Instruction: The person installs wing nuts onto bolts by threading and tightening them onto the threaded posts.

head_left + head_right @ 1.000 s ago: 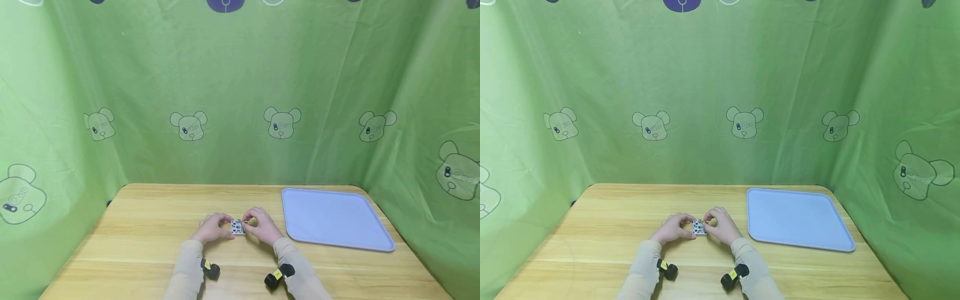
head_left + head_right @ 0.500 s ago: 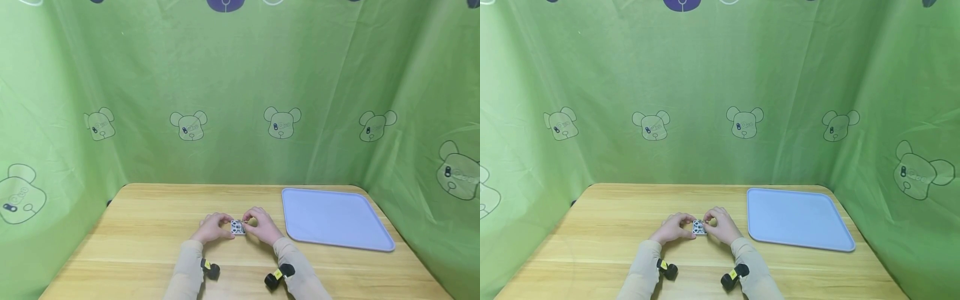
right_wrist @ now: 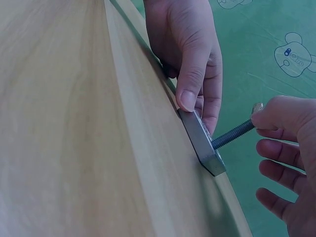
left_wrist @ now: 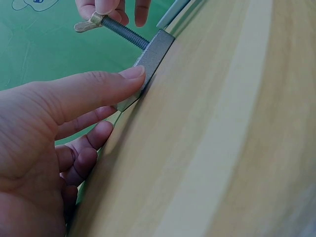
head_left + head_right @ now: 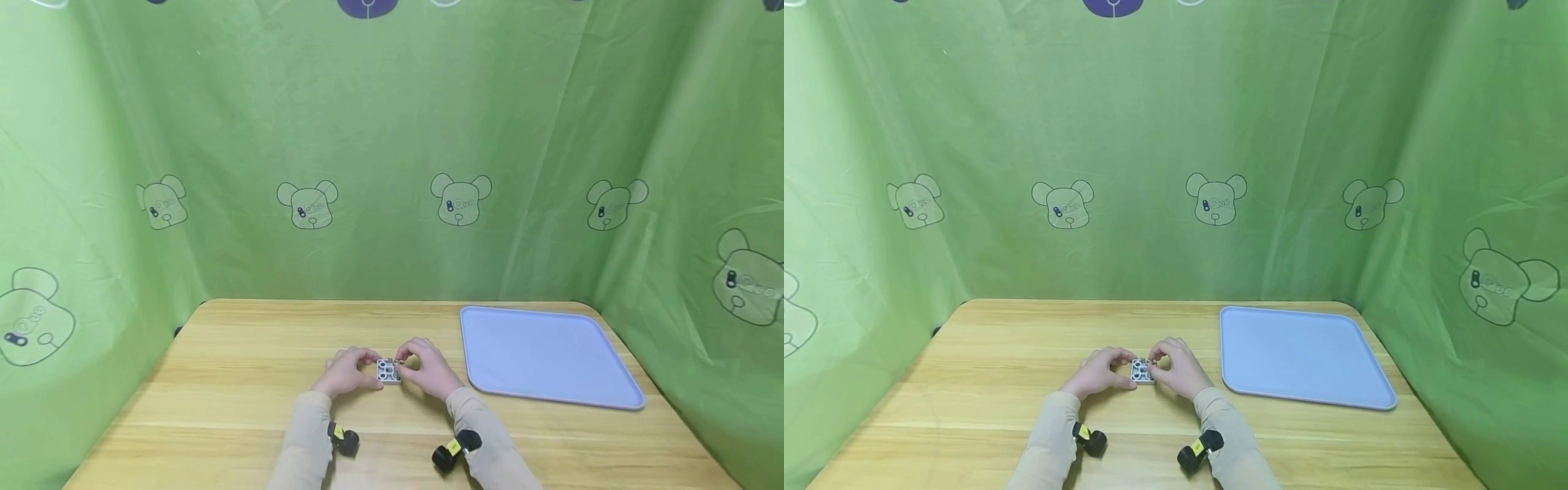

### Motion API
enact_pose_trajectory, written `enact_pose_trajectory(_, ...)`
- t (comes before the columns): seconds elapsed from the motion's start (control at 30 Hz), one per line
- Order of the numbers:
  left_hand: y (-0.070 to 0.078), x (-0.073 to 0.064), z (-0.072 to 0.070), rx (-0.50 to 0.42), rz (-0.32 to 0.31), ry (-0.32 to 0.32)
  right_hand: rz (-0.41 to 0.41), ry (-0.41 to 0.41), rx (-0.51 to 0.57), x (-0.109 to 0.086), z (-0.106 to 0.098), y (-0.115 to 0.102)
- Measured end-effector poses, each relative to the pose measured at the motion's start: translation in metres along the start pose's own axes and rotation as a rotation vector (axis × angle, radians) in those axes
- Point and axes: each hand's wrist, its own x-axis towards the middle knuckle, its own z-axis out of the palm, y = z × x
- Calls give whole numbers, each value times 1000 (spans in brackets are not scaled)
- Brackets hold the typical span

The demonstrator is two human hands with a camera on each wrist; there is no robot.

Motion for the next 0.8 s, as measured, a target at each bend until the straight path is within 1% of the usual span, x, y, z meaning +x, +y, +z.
enact_pose_trajectory(0.1, 0, 0, 0, -4, 1, 0, -8, 0, -6, 0, 0, 0)
enact_pose_trajectory(0.27, -2, 2, 1, -5, -2, -1, 9, -6, -6, 0, -1, 0)
enact_pose_trajectory(0.5, -3, 3, 2, 25, 0, 4, 3, -8, -6, 0, -2, -2)
enact_pose_trajectory(0.8, -2, 3, 1, 22, -2, 7, 30, -8, 4, 0, -2, -2)
